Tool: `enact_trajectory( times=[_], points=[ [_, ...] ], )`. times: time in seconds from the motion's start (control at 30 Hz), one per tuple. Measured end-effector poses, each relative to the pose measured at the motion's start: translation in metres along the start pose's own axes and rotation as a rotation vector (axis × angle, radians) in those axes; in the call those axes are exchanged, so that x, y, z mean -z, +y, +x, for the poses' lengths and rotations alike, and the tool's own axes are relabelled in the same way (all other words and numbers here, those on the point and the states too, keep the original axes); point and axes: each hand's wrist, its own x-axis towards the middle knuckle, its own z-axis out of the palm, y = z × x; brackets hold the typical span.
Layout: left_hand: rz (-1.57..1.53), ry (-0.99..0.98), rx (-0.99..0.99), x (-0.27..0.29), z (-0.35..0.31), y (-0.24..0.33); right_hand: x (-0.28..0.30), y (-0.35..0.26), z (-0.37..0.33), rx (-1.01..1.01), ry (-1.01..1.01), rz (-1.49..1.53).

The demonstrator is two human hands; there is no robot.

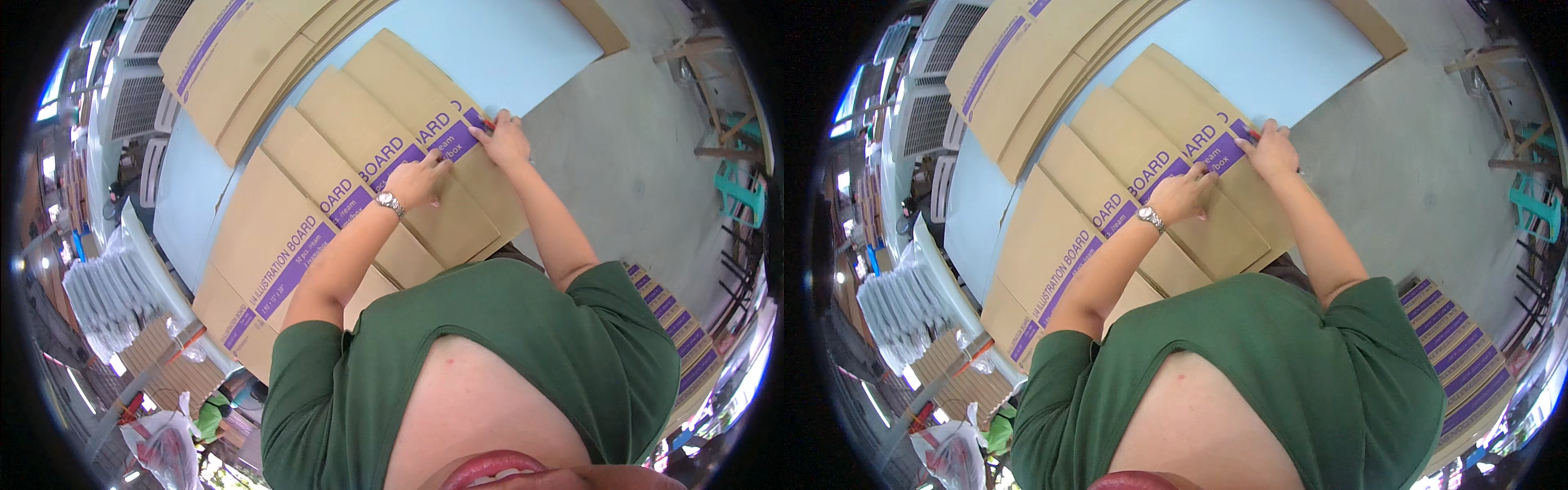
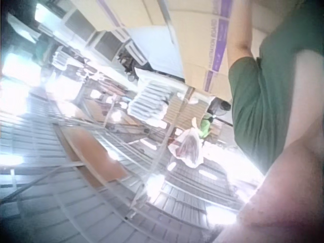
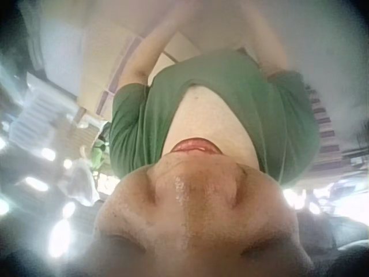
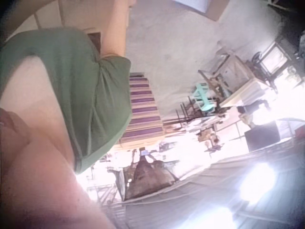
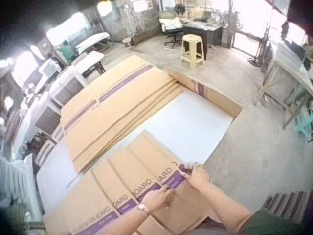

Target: The person packages illustration boards into plastic sleeves, stacks them, and then marks large cardboard boxes with a pen while another person helps move the boxes onto a table.

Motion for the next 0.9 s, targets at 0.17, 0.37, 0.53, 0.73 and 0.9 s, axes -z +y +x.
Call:
enact_trajectory(
  times=[0.17, 0.37, 0.53, 0.73, 0.9],
  points=[
    [0.067, -0.077, 0.063, 0.007, 0.04, -0.006, 0.019, 0.016, 0.05, 0.008, -0.257, -0.087],
    [-0.111, 0.176, -0.008, 0.041, 0.073, 0.002, 0.007, 0.006, 0.096, 0.217, -0.321, -0.12],
    [-0.064, 0.113, 0.016, 0.048, 0.098, 0.009, 0.0, 0.024, 0.085, 0.206, -0.201, 0.085],
    [-0.115, 0.08, 0.058, 0.04, 0.101, 0.011, 0.013, 0.024, 0.099, 0.094, -0.215, -0.003],
    [-0.235, 0.266, -0.023, 0.02, 0.102, 0.001, 0.027, 0.024, 0.092, 0.11, -0.136, -0.147]
  ],
)
